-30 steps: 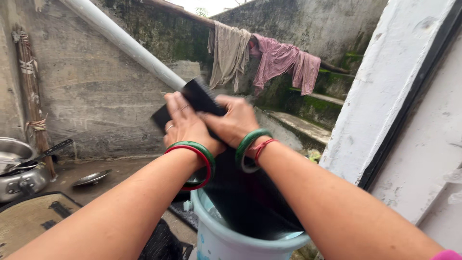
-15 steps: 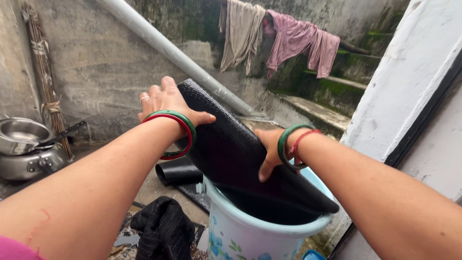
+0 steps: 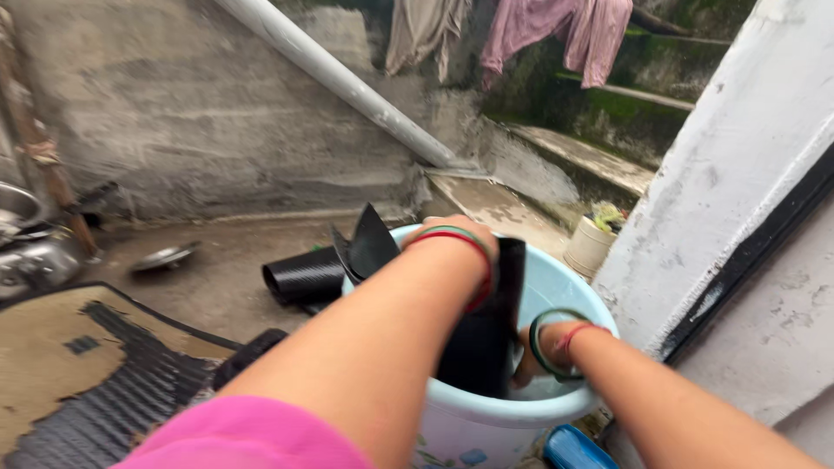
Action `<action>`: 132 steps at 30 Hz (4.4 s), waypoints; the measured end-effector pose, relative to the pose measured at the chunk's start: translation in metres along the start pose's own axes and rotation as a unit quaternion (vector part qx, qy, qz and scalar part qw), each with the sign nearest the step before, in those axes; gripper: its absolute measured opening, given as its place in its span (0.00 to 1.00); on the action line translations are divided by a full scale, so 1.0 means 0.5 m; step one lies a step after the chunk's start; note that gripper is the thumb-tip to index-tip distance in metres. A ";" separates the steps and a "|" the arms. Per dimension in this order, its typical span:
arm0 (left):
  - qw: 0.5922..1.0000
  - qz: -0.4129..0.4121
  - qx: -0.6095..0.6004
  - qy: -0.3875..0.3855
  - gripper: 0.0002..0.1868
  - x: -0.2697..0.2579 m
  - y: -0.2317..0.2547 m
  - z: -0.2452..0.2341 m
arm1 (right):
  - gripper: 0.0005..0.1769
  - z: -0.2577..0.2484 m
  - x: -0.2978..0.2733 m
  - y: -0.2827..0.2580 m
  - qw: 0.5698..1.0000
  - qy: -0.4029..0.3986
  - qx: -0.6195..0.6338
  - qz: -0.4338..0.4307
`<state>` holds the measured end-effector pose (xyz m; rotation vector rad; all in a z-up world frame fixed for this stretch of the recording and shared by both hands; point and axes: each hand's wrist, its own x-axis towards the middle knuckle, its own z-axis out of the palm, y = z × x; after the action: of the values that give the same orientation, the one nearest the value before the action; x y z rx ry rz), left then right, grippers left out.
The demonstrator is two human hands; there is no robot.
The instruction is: The person fills a mug with water from a tap, pours it over a car mat to rinse it, and then places the mat into a bucket of water to scrub it by hand.
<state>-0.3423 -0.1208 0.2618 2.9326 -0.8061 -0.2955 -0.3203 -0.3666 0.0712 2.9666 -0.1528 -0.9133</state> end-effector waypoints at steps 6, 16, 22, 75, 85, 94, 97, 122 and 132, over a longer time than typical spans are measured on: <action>0.997 -0.041 -0.067 0.021 0.30 0.093 -0.036 0.057 | 0.46 -0.202 -0.038 0.019 0.904 0.100 0.416 -0.001; 0.986 -0.017 -0.121 0.111 0.61 0.041 -0.117 0.052 | 0.31 -0.257 -0.225 -0.134 0.919 0.306 0.153 -0.195; 0.998 0.033 0.043 0.040 0.55 -0.054 -0.122 0.013 | 0.32 -0.284 -0.323 -0.176 0.965 0.218 -0.141 0.030; 0.994 0.016 0.071 -0.083 0.35 -0.072 -0.066 0.009 | 0.31 -0.186 -0.305 -0.207 0.986 0.059 0.098 -0.125; 0.994 -0.088 0.009 0.057 0.44 -0.058 -0.140 0.010 | 0.36 -0.184 -0.331 -0.292 0.994 0.010 -0.104 -0.024; 0.990 -0.081 -0.064 0.099 0.29 0.045 -0.202 0.104 | 0.33 -0.180 -0.231 -0.316 0.978 -0.051 -0.195 -0.055; 0.979 -0.043 -0.163 0.114 0.25 0.065 -0.193 0.118 | 0.33 -0.171 -0.186 -0.322 0.971 -0.090 -0.204 -0.090; 0.900 -0.104 -0.132 0.402 0.18 0.078 -0.126 0.170 | 0.29 -0.195 -0.291 -0.225 0.973 0.117 -0.163 -0.113; 0.918 0.064 -0.094 0.380 0.23 -0.050 -0.141 0.113 | 0.29 -0.164 -0.218 -0.164 0.865 0.487 -0.125 0.005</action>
<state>-0.3400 -0.0493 0.2012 2.4583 -0.7629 0.6955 -0.3571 -0.2736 0.1950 2.7602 -0.0074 0.5840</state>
